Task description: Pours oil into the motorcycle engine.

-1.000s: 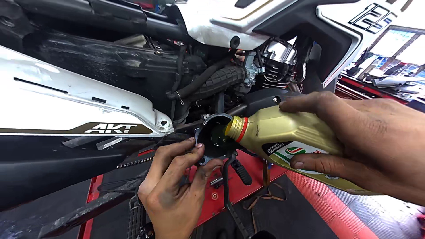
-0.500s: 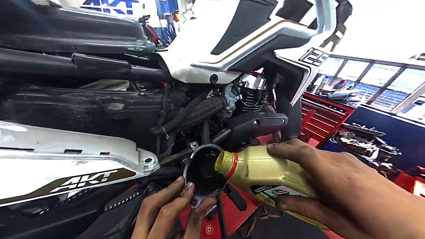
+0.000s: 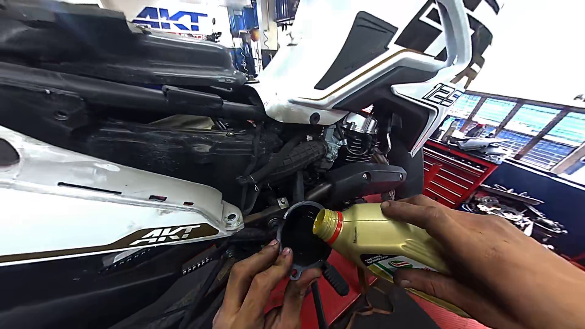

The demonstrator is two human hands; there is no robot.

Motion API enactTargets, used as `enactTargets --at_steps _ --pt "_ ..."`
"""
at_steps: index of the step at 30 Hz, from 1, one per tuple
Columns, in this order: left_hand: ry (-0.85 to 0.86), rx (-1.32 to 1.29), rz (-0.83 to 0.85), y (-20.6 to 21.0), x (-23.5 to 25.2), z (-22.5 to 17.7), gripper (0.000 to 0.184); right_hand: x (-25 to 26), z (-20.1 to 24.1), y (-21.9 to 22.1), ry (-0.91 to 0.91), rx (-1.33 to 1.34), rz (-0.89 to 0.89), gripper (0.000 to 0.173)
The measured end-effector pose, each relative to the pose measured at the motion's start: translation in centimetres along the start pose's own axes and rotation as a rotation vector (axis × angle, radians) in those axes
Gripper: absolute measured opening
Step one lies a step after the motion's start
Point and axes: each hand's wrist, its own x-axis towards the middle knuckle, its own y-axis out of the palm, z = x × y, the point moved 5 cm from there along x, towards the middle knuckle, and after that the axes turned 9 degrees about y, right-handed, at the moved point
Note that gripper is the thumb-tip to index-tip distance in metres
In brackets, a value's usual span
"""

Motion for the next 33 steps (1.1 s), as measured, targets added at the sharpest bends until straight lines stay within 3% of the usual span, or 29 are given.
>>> enactTargets --at_steps 33 --pt "0.002 0.017 -0.044 -0.3 0.0 0.3 0.030 0.7 1.2 -1.8 -0.024 -0.113 0.076 0.064"
